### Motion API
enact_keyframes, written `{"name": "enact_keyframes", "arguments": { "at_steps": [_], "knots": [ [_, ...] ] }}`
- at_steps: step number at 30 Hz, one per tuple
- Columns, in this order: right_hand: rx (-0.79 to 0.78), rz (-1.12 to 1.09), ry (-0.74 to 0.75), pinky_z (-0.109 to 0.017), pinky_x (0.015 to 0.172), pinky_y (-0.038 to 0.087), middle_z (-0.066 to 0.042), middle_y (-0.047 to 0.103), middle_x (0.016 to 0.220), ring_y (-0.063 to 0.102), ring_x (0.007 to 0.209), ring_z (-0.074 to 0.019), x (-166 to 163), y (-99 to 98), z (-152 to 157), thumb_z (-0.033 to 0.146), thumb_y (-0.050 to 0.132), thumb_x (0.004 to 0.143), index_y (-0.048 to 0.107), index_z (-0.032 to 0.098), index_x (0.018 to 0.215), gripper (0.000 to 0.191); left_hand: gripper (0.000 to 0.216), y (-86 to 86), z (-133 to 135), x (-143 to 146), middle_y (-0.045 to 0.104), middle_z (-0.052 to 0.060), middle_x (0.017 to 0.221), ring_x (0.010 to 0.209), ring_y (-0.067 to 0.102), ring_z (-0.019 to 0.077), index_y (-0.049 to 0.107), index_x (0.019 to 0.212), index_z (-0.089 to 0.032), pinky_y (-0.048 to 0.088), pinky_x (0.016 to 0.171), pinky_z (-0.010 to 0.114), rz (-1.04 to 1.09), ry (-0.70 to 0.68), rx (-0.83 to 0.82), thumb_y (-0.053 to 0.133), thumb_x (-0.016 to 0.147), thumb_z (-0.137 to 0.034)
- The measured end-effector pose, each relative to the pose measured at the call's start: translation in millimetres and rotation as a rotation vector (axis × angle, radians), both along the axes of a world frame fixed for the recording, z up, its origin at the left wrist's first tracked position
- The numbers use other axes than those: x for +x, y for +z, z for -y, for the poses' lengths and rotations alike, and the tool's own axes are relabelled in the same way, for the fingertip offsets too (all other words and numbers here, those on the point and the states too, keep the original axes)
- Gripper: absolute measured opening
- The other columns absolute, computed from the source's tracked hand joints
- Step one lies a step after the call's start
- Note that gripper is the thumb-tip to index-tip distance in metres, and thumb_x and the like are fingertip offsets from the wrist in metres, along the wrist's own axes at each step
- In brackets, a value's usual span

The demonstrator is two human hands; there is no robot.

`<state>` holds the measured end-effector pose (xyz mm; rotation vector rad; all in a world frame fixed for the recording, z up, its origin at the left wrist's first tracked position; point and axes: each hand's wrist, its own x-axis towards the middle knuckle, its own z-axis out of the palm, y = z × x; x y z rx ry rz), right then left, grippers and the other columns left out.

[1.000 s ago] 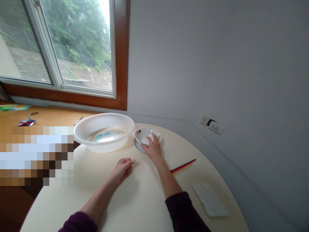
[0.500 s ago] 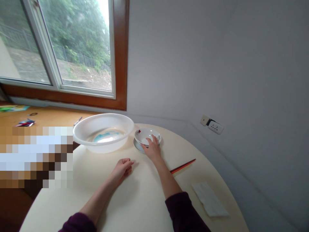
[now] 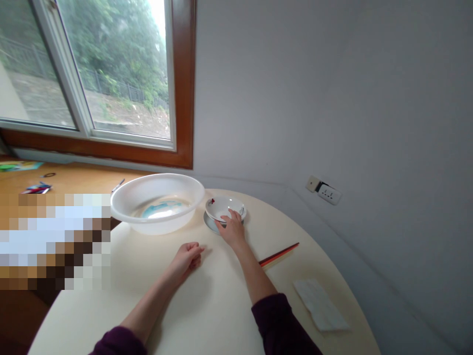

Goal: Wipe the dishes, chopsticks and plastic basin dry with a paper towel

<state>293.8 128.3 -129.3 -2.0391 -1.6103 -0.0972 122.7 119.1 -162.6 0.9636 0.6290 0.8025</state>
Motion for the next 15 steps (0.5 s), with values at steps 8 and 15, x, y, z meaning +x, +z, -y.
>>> {"name": "enact_keyframes", "arguments": {
  "at_steps": [8,15],
  "knots": [
    [-0.003,0.003,-0.005,-0.040,0.099,0.032,-0.010,0.048,0.133,0.036,0.124,-0.0255,-2.1,2.8,2.4,0.044,0.049,0.085,0.070,0.019,0.098,0.035,0.051,2.2,0.1,-0.4,0.021,-0.013,0.038,0.033,0.019,0.0007,0.024,0.049,-0.021,0.011,0.039,0.020,0.003,-0.003,-0.008,0.073,0.056,-0.031],
    [0.019,0.010,-0.006,-0.041,0.096,0.033,-0.009,0.054,0.126,0.040,0.120,-0.0258,-0.5,-2.0,-0.8,0.044,0.050,0.085,0.071,0.019,0.094,0.034,0.050,4.1,0.7,0.8,0.022,-0.012,0.036,0.032,0.020,0.0008,0.024,0.048,-0.022,0.011,0.038,0.021,-0.005,0.009,-0.019,0.074,0.054,-0.031]
  ]
}}
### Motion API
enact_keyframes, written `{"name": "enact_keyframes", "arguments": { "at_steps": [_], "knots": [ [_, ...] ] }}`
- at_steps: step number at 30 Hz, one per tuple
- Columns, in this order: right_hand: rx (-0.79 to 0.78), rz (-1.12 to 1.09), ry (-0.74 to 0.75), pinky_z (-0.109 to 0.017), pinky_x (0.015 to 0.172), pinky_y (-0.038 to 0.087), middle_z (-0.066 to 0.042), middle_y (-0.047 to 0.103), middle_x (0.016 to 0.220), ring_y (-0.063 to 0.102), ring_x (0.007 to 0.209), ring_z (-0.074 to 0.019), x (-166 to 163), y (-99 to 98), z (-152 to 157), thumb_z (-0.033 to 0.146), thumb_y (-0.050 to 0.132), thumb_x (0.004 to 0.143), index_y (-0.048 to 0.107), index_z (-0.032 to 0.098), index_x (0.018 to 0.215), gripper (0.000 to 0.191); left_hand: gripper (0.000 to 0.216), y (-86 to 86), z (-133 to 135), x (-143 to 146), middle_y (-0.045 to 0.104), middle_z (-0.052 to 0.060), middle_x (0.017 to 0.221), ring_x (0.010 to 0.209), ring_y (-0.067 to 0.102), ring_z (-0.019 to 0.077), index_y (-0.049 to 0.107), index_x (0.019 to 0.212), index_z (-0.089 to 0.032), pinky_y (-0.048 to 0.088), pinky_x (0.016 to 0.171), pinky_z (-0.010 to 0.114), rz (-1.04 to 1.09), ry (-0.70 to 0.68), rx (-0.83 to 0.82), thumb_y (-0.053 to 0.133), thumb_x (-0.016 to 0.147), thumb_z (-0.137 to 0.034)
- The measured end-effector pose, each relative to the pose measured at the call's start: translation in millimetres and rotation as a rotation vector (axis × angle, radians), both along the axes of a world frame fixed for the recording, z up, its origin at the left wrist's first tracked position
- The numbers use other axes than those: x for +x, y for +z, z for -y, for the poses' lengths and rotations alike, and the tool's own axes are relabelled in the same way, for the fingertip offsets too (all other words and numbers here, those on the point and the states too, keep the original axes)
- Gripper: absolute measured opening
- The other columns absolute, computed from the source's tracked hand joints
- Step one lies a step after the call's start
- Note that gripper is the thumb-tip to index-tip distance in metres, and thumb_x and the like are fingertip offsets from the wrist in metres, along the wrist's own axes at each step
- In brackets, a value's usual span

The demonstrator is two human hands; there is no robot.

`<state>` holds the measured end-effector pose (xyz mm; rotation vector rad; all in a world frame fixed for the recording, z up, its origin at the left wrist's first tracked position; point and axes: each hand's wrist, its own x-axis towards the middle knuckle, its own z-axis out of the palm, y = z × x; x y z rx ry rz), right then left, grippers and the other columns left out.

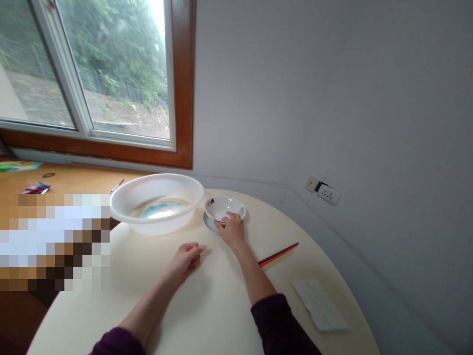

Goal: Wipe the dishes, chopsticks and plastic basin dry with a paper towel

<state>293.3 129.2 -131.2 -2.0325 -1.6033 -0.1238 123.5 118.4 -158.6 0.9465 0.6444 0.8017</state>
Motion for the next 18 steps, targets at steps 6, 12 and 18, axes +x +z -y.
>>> {"name": "enact_keyframes", "arguments": {
  "at_steps": [6,12,18],
  "knots": [
    [0.034,0.005,0.002,-0.040,0.093,0.035,-0.008,0.058,0.122,0.043,0.116,-0.0253,0.1,-2.2,-0.7,0.043,0.051,0.084,0.071,0.019,0.091,0.032,0.051,-1.0,-0.2,-0.5,0.021,-0.013,0.037,0.033,0.020,0.0006,0.024,0.048,-0.021,0.011,0.038,0.020,0.000,-0.003,0.009,0.074,0.055,-0.031],
    [0.065,0.008,0.004,-0.038,0.090,0.035,-0.009,0.059,0.118,0.045,0.113,-0.0251,0.4,-5.6,-2.4,0.043,0.052,0.083,0.071,0.020,0.090,0.031,0.051,-2.9,-0.6,-1.3,0.021,-0.013,0.038,0.033,0.019,0.0008,0.024,0.049,-0.021,0.012,0.038,0.020,0.005,-0.011,0.010,0.073,0.056,-0.031],
    [0.069,0.025,-0.006,-0.038,0.090,0.035,-0.009,0.060,0.115,0.045,0.111,-0.0251,-0.3,-7.1,-2.7,0.043,0.052,0.084,0.071,0.019,0.091,0.031,0.050,-4.4,-2.1,-0.8,0.021,-0.013,0.038,0.033,0.019,0.0008,0.024,0.049,-0.022,0.012,0.039,0.020,0.002,-0.005,0.010,0.073,0.056,-0.030]
  ]
}}
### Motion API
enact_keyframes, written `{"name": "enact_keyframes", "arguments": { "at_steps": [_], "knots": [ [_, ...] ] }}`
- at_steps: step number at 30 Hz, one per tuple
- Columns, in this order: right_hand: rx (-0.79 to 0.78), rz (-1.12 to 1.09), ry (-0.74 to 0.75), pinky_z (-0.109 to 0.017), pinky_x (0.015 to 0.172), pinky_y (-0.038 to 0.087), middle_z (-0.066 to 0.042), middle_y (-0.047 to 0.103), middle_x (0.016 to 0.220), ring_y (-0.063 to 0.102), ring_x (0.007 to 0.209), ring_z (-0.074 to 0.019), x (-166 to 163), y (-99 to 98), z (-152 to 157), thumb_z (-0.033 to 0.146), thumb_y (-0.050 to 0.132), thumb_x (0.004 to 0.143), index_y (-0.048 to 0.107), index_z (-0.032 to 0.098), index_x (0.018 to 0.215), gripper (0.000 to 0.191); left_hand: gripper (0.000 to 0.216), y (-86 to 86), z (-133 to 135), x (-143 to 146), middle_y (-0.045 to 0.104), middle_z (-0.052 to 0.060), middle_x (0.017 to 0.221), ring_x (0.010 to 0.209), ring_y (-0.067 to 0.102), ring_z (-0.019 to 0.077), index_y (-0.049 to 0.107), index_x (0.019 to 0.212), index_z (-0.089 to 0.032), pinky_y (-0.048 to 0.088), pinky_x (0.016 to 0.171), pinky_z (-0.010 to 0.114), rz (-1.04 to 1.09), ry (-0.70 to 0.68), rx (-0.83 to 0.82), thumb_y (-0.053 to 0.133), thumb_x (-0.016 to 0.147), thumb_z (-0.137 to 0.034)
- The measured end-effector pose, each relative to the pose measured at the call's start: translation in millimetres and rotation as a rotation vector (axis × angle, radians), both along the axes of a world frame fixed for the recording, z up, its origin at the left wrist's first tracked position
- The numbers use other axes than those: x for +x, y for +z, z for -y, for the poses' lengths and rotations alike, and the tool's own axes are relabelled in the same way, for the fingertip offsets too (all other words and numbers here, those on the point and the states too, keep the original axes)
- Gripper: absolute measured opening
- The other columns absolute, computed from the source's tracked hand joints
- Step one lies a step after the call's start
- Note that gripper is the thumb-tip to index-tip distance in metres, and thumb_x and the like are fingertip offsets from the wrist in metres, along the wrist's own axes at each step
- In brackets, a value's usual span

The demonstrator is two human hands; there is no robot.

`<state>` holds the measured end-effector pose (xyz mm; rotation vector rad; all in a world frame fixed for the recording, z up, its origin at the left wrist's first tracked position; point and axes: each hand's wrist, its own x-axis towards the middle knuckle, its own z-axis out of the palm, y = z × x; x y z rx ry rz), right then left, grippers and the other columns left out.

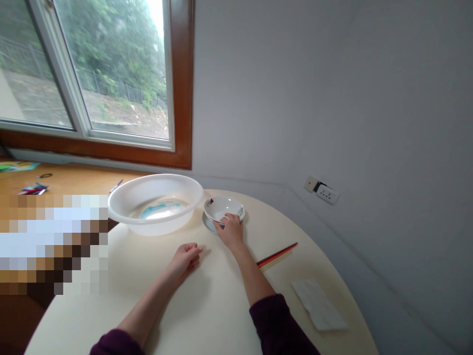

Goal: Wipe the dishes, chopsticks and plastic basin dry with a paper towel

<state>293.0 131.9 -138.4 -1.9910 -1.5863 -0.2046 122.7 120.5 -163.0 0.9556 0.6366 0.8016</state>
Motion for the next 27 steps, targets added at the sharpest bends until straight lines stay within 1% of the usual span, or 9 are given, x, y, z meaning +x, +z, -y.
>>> {"name": "enact_keyframes", "arguments": {
  "at_steps": [8,12,16,22,27],
  "knots": [
    [-0.008,0.000,-0.009,-0.036,0.086,0.037,-0.007,0.063,0.109,0.046,0.107,-0.0249,-1.7,1.8,2.1,0.041,0.054,0.082,0.070,0.019,0.090,0.028,0.051,1.7,0.5,1.1,0.022,-0.013,0.036,0.032,0.019,0.0007,0.024,0.049,-0.022,0.010,0.038,0.020,-0.004,0.003,-0.011,0.073,0.054,-0.031],
    [-0.038,0.022,0.006,-0.034,0.086,0.036,-0.006,0.064,0.105,0.046,0.105,-0.0236,0.2,1.3,2.3,0.033,0.058,0.080,0.069,0.020,0.090,0.021,0.050,3.5,1.7,1.4,0.022,-0.013,0.037,0.032,0.019,0.0005,0.025,0.048,-0.022,0.011,0.038,0.020,-0.008,0.009,-0.014,0.074,0.053,-0.031],
    [-0.056,0.033,0.018,-0.033,0.088,0.034,-0.005,0.065,0.102,0.047,0.103,-0.0223,2.3,1.0,1.5,0.027,0.058,0.081,0.068,0.020,0.092,0.017,0.051,4.8,2.6,1.2,0.022,-0.013,0.036,0.032,0.019,0.0004,0.024,0.048,-0.022,0.011,0.038,0.020,-0.016,0.019,-0.013,0.074,0.052,-0.031],
    [-0.091,0.042,0.015,-0.032,0.087,0.034,-0.005,0.066,0.100,0.046,0.102,-0.0224,2.4,2.7,2.2,0.024,0.057,0.082,0.068,0.019,0.095,0.018,0.052,5.5,3.1,0.9,0.021,-0.013,0.037,0.033,0.019,0.0005,0.023,0.049,-0.022,0.012,0.038,0.020,-0.020,0.011,-0.006,0.074,0.053,-0.031],
    [-0.088,0.046,0.018,-0.033,0.087,0.034,-0.005,0.066,0.099,0.046,0.101,-0.0229,2.8,2.2,2.5,0.022,0.057,0.081,0.068,0.019,0.096,0.018,0.052,3.9,2.7,0.4,0.022,-0.013,0.037,0.033,0.019,0.0007,0.023,0.049,-0.022,0.011,0.038,0.020,-0.024,0.003,0.008,0.074,0.054,-0.033]
  ]
}}
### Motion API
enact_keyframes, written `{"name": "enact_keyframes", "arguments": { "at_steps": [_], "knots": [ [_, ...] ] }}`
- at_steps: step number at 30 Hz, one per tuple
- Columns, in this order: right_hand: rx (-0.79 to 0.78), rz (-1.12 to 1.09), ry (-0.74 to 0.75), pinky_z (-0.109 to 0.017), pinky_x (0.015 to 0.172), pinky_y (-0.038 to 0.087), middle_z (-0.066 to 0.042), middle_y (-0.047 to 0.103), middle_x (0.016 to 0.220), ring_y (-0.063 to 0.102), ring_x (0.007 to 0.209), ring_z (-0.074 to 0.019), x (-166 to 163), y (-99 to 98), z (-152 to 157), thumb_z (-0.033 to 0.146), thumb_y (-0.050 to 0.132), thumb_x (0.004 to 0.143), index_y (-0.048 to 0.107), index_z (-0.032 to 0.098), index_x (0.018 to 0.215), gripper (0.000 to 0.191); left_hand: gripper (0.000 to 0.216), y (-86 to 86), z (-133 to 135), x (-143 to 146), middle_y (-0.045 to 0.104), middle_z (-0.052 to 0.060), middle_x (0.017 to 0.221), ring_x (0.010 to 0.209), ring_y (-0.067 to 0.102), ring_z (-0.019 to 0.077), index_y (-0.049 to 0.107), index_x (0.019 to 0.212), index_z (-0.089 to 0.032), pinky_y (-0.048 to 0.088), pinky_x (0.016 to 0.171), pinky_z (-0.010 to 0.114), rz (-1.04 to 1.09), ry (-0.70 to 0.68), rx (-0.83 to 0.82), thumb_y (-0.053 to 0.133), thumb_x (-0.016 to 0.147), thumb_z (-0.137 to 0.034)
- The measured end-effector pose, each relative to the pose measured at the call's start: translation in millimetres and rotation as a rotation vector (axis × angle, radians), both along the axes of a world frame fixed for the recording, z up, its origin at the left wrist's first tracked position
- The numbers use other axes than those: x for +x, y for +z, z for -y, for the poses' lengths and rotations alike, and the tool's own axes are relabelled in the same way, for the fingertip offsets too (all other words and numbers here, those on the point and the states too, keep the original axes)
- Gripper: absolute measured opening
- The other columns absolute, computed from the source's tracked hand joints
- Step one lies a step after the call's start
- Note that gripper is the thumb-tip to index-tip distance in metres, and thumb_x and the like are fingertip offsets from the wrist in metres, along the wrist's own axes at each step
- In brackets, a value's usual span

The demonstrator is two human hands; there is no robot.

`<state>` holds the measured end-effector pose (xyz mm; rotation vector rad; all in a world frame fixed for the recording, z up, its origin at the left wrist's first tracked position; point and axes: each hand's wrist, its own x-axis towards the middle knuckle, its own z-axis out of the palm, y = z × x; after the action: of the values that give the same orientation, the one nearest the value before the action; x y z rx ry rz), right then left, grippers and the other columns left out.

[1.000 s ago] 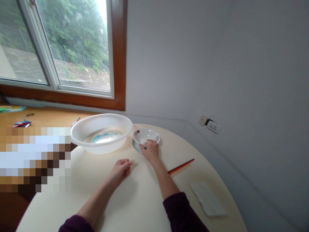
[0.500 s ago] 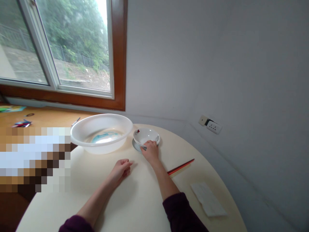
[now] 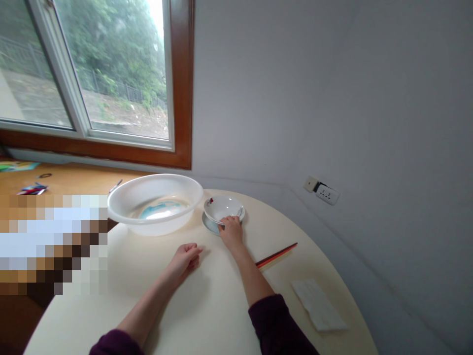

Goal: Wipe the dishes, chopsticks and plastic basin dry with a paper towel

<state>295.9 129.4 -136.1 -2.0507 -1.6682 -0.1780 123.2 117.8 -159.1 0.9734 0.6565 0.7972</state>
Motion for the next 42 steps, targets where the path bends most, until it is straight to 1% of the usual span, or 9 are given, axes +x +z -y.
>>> {"name": "enact_keyframes", "arguments": {
  "at_steps": [7,12,21,35,42],
  "knots": [
    [0.025,0.010,0.018,-0.032,0.085,0.034,-0.005,0.067,0.097,0.047,0.101,-0.0235,3.3,-6.8,-3.2,0.021,0.057,0.082,0.068,0.020,0.095,0.017,0.053,-1.3,-0.9,0.2,0.021,-0.013,0.038,0.033,0.019,0.0006,0.023,0.050,-0.022,0.012,0.038,0.020,0.005,0.001,0.008,0.074,0.055,-0.034],
    [0.026,0.016,0.026,-0.031,0.082,0.035,-0.005,0.068,0.093,0.049,0.097,-0.0231,5.5,-11.3,-5.1,0.020,0.057,0.082,0.068,0.020,0.093,0.015,0.052,-0.4,-1.0,0.9,0.021,-0.013,0.037,0.033,0.019,0.0006,0.023,0.049,-0.022,0.011,0.038,0.020,0.011,0.003,-0.003,0.074,0.054,-0.033],
    [0.025,0.031,0.016,-0.030,0.079,0.035,-0.006,0.067,0.090,0.049,0.094,-0.0233,4.4,-11.5,-3.5,0.020,0.056,0.083,0.068,0.019,0.089,0.013,0.051,0.4,-0.4,0.1,0.022,-0.012,0.036,0.033,0.019,0.0006,0.024,0.049,-0.022,0.010,0.038,0.020,-0.003,-0.003,-0.003,0.074,0.054,-0.032],
    [0.043,0.041,0.037,-0.031,0.080,0.034,-0.006,0.066,0.087,0.049,0.093,-0.0235,6.1,-14.9,-3.4,0.018,0.054,0.084,0.068,0.018,0.087,0.014,0.054,-0.3,-0.3,-0.5,0.021,-0.013,0.037,0.032,0.020,0.0004,0.022,0.050,-0.022,0.012,0.037,0.019,-0.003,-0.010,0.023,0.074,0.056,-0.035],
    [0.068,0.042,0.041,-0.029,0.081,0.035,-0.006,0.066,0.086,0.049,0.093,-0.0232,6.5,-16.8,-1.8,0.017,0.054,0.084,0.067,0.018,0.085,0.013,0.052,-0.3,-0.3,-1.0,0.022,-0.013,0.037,0.033,0.019,0.0005,0.024,0.049,-0.021,0.012,0.038,0.020,-0.002,-0.005,0.014,0.074,0.055,-0.033]
  ]
}}
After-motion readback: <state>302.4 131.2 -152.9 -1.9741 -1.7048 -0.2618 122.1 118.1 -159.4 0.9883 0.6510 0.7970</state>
